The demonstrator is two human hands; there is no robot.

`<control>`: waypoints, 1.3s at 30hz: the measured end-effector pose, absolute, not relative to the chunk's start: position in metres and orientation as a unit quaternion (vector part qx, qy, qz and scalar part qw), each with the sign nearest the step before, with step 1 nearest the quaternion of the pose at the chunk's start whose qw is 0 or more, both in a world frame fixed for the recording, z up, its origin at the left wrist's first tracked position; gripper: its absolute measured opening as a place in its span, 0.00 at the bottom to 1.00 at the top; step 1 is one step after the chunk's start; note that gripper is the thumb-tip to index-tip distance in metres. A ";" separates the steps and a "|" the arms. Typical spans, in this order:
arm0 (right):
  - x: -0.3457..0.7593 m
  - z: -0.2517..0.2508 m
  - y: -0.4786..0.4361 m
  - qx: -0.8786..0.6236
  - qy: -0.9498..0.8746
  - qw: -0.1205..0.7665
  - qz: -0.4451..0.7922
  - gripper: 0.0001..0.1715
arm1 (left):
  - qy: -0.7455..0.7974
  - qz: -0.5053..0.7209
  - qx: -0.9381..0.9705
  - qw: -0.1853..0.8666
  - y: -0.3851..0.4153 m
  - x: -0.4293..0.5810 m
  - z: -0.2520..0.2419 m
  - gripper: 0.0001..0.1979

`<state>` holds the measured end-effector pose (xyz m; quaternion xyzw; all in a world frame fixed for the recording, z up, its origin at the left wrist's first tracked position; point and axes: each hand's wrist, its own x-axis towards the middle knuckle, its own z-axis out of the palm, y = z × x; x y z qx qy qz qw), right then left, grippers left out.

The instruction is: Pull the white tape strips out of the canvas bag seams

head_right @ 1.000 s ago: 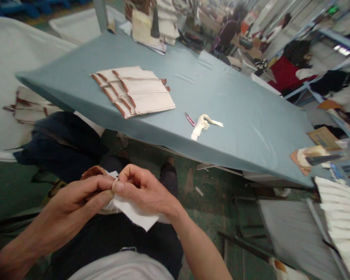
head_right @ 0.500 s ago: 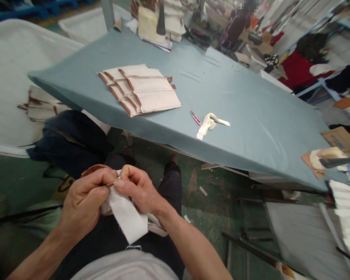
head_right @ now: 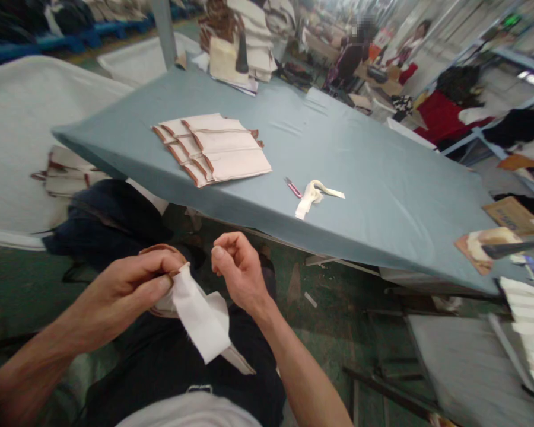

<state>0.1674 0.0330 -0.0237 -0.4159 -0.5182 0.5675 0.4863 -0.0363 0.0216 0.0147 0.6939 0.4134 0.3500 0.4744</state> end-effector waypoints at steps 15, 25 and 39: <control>0.184 0.041 0.062 -0.218 -0.880 0.290 0.307 0.22 | 0.424 0.384 0.740 0.355 0.015 -0.030 0.047 0.11; 0.182 0.044 0.058 -0.308 -0.743 0.232 0.546 0.13 | 0.411 0.422 0.750 0.300 0.017 -0.026 0.035 0.12; 0.174 0.015 0.043 -0.357 -0.511 0.262 0.737 0.18 | 0.299 0.469 0.825 0.101 0.020 -0.031 -0.013 0.13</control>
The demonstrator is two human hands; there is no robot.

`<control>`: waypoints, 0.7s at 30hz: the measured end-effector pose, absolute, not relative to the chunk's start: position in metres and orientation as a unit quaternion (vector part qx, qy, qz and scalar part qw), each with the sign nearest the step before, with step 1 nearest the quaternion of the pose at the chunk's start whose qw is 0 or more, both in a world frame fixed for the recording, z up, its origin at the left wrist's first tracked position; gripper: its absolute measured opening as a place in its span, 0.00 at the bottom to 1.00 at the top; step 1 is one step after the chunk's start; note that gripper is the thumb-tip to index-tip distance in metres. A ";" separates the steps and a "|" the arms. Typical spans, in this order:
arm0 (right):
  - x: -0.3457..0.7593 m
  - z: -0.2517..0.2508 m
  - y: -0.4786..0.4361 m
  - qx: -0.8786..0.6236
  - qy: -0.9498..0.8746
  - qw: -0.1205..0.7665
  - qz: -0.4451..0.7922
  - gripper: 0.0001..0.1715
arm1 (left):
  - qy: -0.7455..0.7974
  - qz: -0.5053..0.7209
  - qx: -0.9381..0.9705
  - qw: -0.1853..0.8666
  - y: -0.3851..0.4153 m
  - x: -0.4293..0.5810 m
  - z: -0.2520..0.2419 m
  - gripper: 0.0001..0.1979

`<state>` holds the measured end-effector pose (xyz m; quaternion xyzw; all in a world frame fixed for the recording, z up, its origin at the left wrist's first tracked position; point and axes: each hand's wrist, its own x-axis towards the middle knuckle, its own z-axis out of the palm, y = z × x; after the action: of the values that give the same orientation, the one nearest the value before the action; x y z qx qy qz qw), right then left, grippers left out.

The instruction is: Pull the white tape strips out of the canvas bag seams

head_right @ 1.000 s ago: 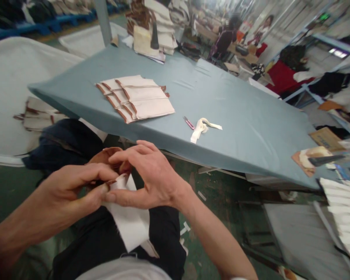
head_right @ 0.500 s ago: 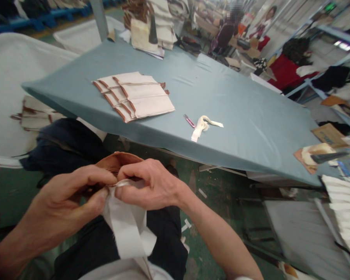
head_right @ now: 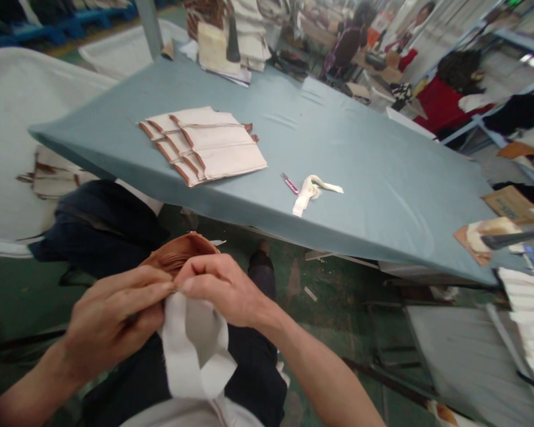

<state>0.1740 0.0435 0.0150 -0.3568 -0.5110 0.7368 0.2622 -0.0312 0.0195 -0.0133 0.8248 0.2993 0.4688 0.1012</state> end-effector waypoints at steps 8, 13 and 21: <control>0.175 0.009 0.048 -0.353 -0.468 0.217 0.780 0.33 | 0.288 0.481 0.817 0.136 0.026 -0.035 -0.021 0.17; 0.192 0.038 0.049 -0.331 -0.665 0.209 0.635 0.24 | 0.331 0.455 0.802 0.202 0.012 -0.036 -0.006 0.16; 0.202 0.049 0.041 -0.285 -0.919 0.229 0.151 0.21 | 0.388 0.301 0.758 0.431 0.022 -0.046 0.025 0.21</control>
<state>0.2024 0.0405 0.0485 -0.2849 -0.9186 0.1508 0.2287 -0.0461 0.0222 0.0249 0.7575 0.3878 0.3005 0.4306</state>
